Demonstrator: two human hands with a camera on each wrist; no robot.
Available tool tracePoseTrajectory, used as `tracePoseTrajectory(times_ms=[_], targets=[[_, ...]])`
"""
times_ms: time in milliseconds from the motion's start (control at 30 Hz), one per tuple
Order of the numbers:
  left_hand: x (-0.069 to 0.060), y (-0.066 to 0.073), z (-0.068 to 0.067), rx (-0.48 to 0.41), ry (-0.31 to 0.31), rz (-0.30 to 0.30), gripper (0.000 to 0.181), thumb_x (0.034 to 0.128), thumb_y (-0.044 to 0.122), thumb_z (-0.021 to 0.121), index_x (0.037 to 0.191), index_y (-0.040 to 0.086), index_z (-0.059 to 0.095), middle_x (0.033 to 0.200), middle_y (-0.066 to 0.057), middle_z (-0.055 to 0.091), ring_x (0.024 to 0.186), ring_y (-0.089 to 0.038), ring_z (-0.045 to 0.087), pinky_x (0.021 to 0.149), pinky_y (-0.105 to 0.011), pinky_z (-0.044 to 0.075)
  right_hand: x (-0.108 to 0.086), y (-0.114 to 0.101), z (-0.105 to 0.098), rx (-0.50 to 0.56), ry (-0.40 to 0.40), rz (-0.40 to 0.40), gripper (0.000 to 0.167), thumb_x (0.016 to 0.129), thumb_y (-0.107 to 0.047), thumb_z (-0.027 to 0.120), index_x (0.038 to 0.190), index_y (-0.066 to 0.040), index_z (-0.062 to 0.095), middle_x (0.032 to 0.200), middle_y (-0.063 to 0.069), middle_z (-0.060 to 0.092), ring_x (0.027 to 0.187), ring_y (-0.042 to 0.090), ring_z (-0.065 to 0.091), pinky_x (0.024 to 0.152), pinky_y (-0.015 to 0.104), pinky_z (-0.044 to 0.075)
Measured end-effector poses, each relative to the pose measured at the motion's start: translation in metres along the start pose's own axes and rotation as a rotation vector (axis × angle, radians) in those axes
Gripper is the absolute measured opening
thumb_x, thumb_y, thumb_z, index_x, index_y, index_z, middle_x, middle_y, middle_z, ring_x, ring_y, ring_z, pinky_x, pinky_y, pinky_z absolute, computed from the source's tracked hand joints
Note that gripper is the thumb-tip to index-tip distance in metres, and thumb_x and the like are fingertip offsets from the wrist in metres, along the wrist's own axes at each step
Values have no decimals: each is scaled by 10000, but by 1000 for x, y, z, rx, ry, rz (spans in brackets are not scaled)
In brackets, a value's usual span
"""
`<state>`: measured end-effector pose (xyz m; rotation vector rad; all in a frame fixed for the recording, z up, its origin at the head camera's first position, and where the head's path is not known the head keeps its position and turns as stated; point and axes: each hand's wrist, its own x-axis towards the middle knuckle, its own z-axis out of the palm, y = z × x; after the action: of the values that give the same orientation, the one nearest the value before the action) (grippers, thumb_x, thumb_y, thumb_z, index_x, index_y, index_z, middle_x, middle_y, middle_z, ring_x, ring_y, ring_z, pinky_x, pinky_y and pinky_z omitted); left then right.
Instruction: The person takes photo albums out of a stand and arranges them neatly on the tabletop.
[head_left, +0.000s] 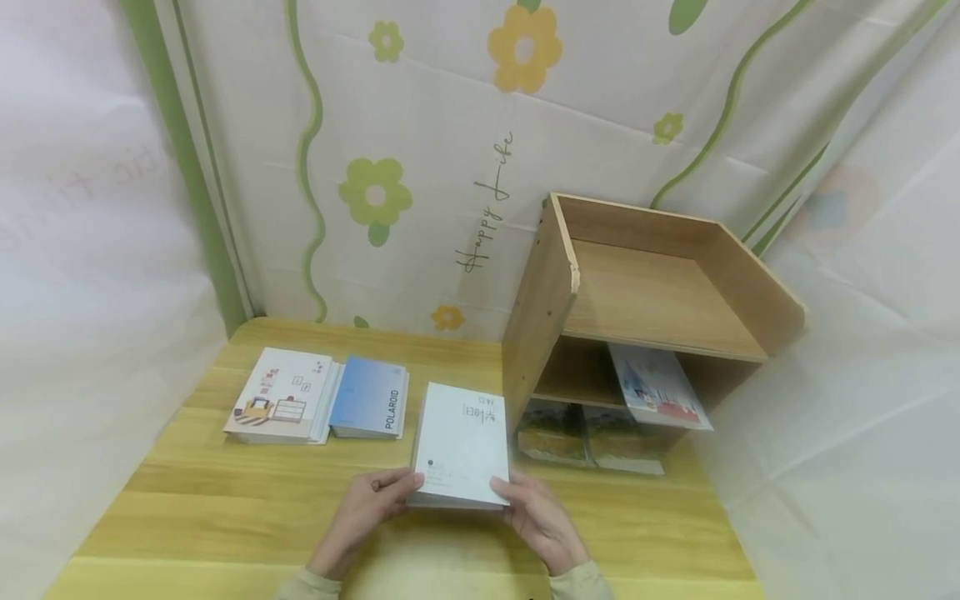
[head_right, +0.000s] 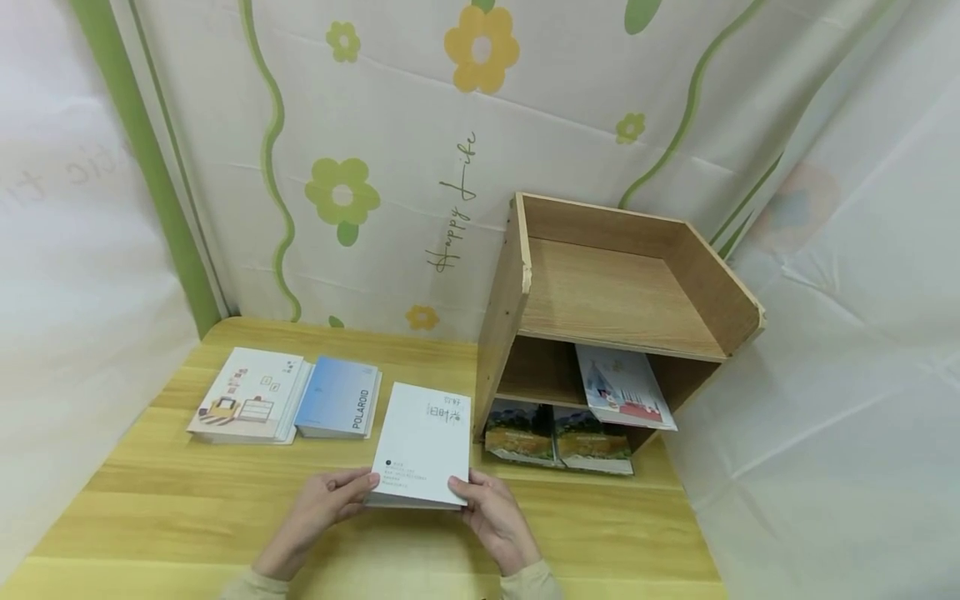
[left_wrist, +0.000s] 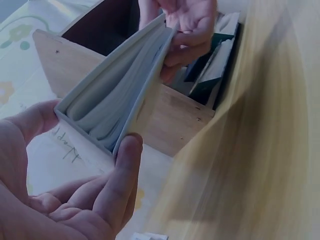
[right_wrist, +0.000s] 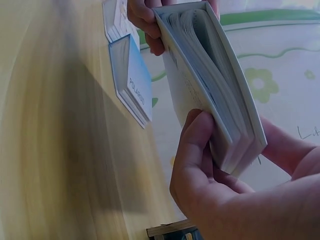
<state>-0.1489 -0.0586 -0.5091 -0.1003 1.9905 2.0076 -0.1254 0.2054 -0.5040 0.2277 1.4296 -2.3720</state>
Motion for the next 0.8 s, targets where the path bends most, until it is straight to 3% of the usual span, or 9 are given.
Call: tracePoseTrajectory(times_ms=[367, 800], targets=[[2, -2, 8, -51, 84, -20, 602, 813, 376, 806, 1160, -93, 661, 1175, -208, 656, 949, -263, 664, 795, -373, 576, 5, 2, -1, 17, 17, 13, 493, 941, -33, 612, 1378, 124, 448, 1232, 202, 616, 1065, 280, 618, 948, 395, 489], [2, -2, 10, -79, 98, -12, 547, 844, 360, 784, 1142, -86, 677, 1151, -204, 668, 873, -258, 675, 822, -459, 565, 5, -1, -1, 38, -20, 34, 455, 976, -18, 548, 1394, 115, 426, 1210, 156, 632, 1061, 256, 611, 967, 401, 463]])
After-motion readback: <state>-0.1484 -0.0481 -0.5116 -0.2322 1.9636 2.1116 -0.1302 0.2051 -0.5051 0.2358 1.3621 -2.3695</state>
